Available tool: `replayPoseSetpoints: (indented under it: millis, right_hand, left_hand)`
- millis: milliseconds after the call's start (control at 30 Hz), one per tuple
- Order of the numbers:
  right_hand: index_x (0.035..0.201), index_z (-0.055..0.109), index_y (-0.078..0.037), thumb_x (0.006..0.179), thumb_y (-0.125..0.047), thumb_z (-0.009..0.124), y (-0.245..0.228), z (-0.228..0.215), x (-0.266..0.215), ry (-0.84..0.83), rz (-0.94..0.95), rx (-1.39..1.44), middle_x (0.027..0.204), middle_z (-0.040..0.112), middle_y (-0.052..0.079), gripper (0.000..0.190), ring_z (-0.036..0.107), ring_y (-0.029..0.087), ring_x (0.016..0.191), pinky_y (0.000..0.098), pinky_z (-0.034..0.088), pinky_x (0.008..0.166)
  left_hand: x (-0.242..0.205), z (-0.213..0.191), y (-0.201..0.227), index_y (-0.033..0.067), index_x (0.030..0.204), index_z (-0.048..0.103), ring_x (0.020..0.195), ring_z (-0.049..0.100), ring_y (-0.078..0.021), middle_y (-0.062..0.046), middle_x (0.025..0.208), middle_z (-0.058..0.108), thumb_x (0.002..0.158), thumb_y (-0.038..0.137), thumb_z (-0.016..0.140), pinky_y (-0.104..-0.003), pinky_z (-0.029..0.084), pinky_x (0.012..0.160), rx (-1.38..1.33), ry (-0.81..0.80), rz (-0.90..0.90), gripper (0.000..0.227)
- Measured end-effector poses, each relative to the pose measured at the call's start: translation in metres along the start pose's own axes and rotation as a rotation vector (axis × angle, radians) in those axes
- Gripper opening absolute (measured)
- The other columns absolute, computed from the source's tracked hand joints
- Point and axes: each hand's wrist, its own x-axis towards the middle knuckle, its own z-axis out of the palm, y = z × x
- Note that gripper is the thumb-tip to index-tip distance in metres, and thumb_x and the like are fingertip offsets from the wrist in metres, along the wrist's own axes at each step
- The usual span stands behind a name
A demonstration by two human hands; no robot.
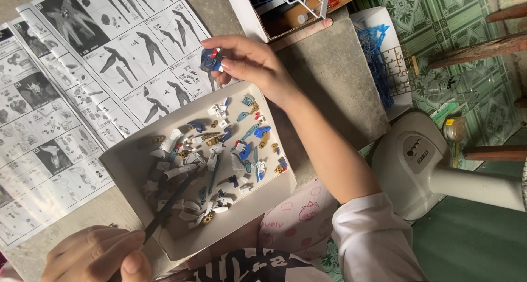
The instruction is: Assembling a plastic model robot by selecting parts from a box and snapping them together while following a manual.
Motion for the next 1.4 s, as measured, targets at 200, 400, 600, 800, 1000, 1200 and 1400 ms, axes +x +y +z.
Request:
replayPoseSetpoints:
  millis: [200, 400, 600, 800, 1000, 1200, 1400]
  right_hand:
    - [0.124, 0.054, -0.006, 0.091, -0.005, 0.052, -0.001, 0.0, 0.0, 0.003, 0.016, 0.001, 0.093, 0.062, 0.01, 0.033, 0.06, 0.015, 0.082, 0.0256, 0.053, 0.077]
    - [0.123, 0.055, -0.009, 0.091, -0.006, 0.053, -0.002, 0.0, 0.0, 0.005, 0.024, 0.003, 0.093, 0.063, 0.009, 0.032, 0.06, 0.014, 0.082, 0.0248, 0.053, 0.078]
    - [0.124, 0.054, -0.009, 0.092, -0.004, 0.052, 0.0, -0.001, 0.0, -0.016, -0.013, -0.011, 0.094, 0.062, 0.009, 0.032, 0.06, 0.015, 0.082, 0.0248, 0.052, 0.077]
    - [0.125, 0.054, -0.007, 0.092, -0.004, 0.051, -0.005, 0.0, -0.001, -0.006, 0.029, -0.007, 0.093, 0.062, 0.01, 0.033, 0.06, 0.016, 0.082, 0.025, 0.051, 0.078]
    - [0.127, 0.053, -0.008, 0.094, -0.005, 0.051, -0.004, -0.001, -0.002, -0.019, 0.018, -0.016, 0.093, 0.063, 0.011, 0.033, 0.061, 0.016, 0.082, 0.0252, 0.051, 0.078]
    - [0.127, 0.053, -0.008, 0.094, -0.004, 0.051, -0.004, -0.001, -0.002, -0.019, 0.023, -0.01, 0.093, 0.063, 0.011, 0.033, 0.06, 0.015, 0.082, 0.0246, 0.051, 0.078]
    - [0.126, 0.053, -0.007, 0.094, -0.003, 0.05, -0.003, -0.001, -0.002, -0.01, 0.026, -0.038, 0.094, 0.063, 0.01, 0.033, 0.059, 0.015, 0.083, 0.0247, 0.051, 0.078]
  left_hand:
    - [0.008, -0.001, -0.001, 0.009, 0.072, 0.053, 0.05, 0.061, -0.0131, -0.002, 0.061, 0.064, 0.079, 0.027, 0.055, -0.027, 0.051, 0.052, -0.068, -0.05, 0.077, 0.019]
    - [0.017, 0.005, 0.007, 0.0096, 0.068, 0.054, 0.051, 0.063, -0.0108, 0.001, 0.059, 0.064, 0.078, 0.024, 0.056, -0.024, 0.053, 0.054, -0.107, -0.049, 0.141, 0.018]
    - [0.023, 0.009, 0.021, 0.0095, 0.06, 0.06, 0.051, 0.064, -0.012, -0.001, 0.059, 0.067, 0.072, 0.025, 0.058, -0.026, 0.054, 0.057, -0.2, -0.064, 0.057, 0.019]
    - [0.019, 0.002, 0.01, 0.0082, 0.069, 0.06, 0.057, 0.066, -0.0149, -0.003, 0.067, 0.069, 0.074, 0.022, 0.06, -0.027, 0.054, 0.058, -0.15, -0.138, 0.075, 0.015]
    - [0.018, 0.004, 0.012, 0.0042, 0.072, 0.057, 0.055, 0.063, -0.0164, -0.006, 0.065, 0.066, 0.075, 0.014, 0.063, -0.027, 0.051, 0.056, -0.152, -0.062, 0.06, 0.012]
    - [0.01, 0.002, 0.004, -0.0012, 0.075, 0.054, 0.058, 0.064, -0.0213, -0.01, 0.066, 0.064, 0.079, 0.014, 0.058, -0.032, 0.053, 0.061, -0.122, 0.01, 0.084, 0.016]
    - [-0.012, 0.026, -0.028, -0.004, 0.076, 0.042, 0.051, 0.055, -0.0279, -0.014, 0.056, 0.053, 0.092, 0.02, 0.042, -0.039, 0.048, 0.057, -0.203, 0.432, 0.183, 0.029]
